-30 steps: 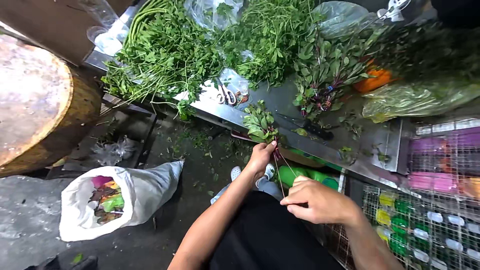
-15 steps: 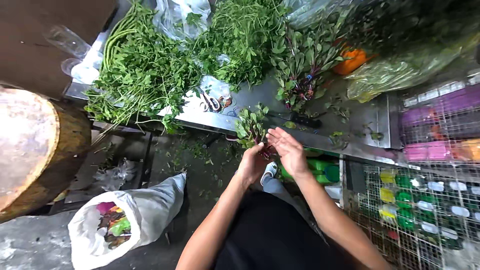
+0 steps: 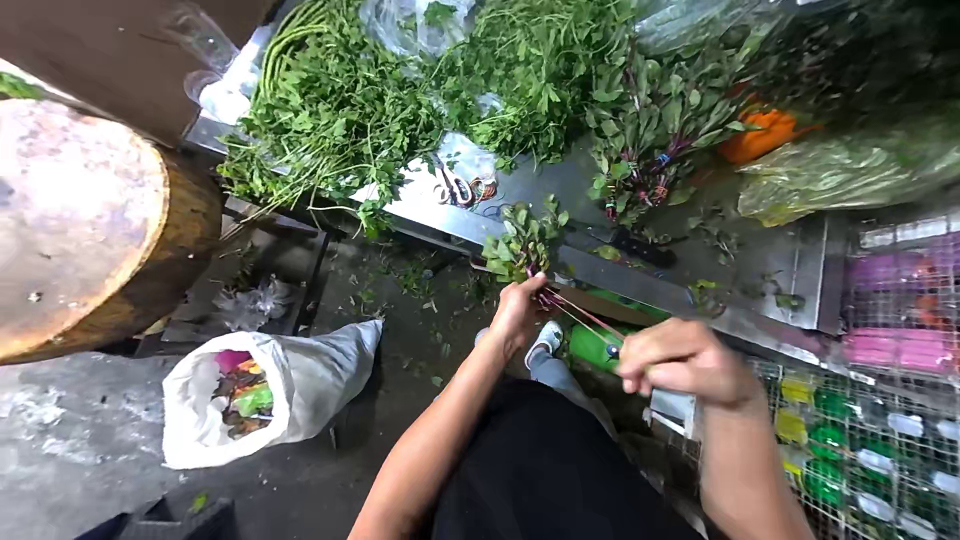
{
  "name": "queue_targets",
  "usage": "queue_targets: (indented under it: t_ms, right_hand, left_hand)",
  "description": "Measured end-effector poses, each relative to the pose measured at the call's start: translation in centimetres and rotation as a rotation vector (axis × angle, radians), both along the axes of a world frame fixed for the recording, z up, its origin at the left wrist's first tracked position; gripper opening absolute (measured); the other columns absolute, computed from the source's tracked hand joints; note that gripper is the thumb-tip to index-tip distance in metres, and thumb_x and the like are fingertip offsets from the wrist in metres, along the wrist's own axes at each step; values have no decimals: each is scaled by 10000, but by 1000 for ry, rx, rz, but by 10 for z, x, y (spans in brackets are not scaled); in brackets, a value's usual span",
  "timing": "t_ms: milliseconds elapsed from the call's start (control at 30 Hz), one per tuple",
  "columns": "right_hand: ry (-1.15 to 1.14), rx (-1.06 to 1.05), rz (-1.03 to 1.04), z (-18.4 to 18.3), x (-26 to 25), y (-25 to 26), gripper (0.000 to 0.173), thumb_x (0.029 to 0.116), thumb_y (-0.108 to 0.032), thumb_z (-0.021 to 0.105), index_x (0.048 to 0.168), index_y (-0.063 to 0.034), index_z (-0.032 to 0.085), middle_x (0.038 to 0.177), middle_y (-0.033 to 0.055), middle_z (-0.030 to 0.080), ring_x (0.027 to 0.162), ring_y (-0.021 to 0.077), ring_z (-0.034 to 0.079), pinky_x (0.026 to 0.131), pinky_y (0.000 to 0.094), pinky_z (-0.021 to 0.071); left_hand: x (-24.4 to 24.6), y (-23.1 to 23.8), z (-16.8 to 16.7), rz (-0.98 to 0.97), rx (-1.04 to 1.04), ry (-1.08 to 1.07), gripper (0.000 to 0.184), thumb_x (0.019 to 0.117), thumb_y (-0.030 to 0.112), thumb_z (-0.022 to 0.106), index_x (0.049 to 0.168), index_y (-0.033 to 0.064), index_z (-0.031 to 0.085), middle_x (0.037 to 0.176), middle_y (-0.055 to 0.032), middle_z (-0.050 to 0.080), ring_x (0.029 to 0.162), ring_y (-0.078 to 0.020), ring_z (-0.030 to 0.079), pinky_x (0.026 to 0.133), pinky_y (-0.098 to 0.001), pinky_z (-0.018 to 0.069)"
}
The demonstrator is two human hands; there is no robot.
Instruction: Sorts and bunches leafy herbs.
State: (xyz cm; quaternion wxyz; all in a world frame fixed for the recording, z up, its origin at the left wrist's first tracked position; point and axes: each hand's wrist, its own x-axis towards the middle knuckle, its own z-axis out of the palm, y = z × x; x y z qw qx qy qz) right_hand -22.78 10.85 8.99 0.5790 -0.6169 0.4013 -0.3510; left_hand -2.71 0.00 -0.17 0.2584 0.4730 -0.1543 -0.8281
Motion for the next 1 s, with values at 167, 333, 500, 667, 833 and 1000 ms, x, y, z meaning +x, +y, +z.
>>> queue_targets:
  t_ms: [167, 333, 500, 667, 833, 1000]
  right_hand:
    - [1016, 365, 560, -65, 51, 18, 415, 972, -142, 588, 1381, -120, 658, 1234, 179, 705, 1259, 383, 588, 1216, 625, 209]
    - [-37, -44, -194, -55, 0, 44, 191, 978, -228, 601, 888, -168, 758, 798, -16, 728, 836, 125, 712, 952, 373, 571]
    - [108, 83, -415, -49, -5, 22, 249, 951, -173, 547, 1021, -110, 777, 666, -21, 664, 555, 64, 592, 574, 259, 543]
    - [872, 596, 233, -71, 67, -19, 574, 1056, -191, 489, 1606, -142, 330, 1245, 204, 662, 1023, 362, 695, 916, 569, 550]
    - [936, 567, -97, -76, 74, -42, 423, 1036, -200, 498, 1414, -17, 554, 1314, 220, 637, 1231, 361, 613, 1056, 565, 467]
    - [-168, 279, -940, -111, 24, -43, 580, 840, 127, 401, 1416, 93, 459, 1396, 207, 575, 1225, 264, 623, 1033, 410, 534]
  left_hand:
    - [-24, -11, 2, 42, -63, -28, 226, 1061, 105, 544, 1179, -87, 535, 889, -164, 693, 744, -221, 711, 744, -360, 622]
    - [-3, -36, -30, 177, -32, -70, 257, 1075, 136, 519, 1272, -26, 488, 860, -148, 667, 684, -221, 691, 687, -373, 624]
    - [-7, -36, -12, 73, -22, 94, 280, 1098, 237, 485, 1155, -32, 535, 874, -142, 680, 744, -238, 705, 746, -390, 622]
    - [-25, -24, -4, -27, -102, 84, 231, 1086, 136, 505, 1217, -52, 479, 839, -146, 660, 736, -243, 712, 762, -398, 634]
    - [-15, -5, 14, -190, -436, 57, 178, 1051, 92, 542, 1158, -51, 544, 809, -79, 664, 726, -164, 686, 735, -328, 604]
    - [-6, -8, 21, -32, -356, 139, 218, 1075, 70, 464, 1232, -70, 519, 942, -136, 687, 883, -219, 703, 874, -398, 601]
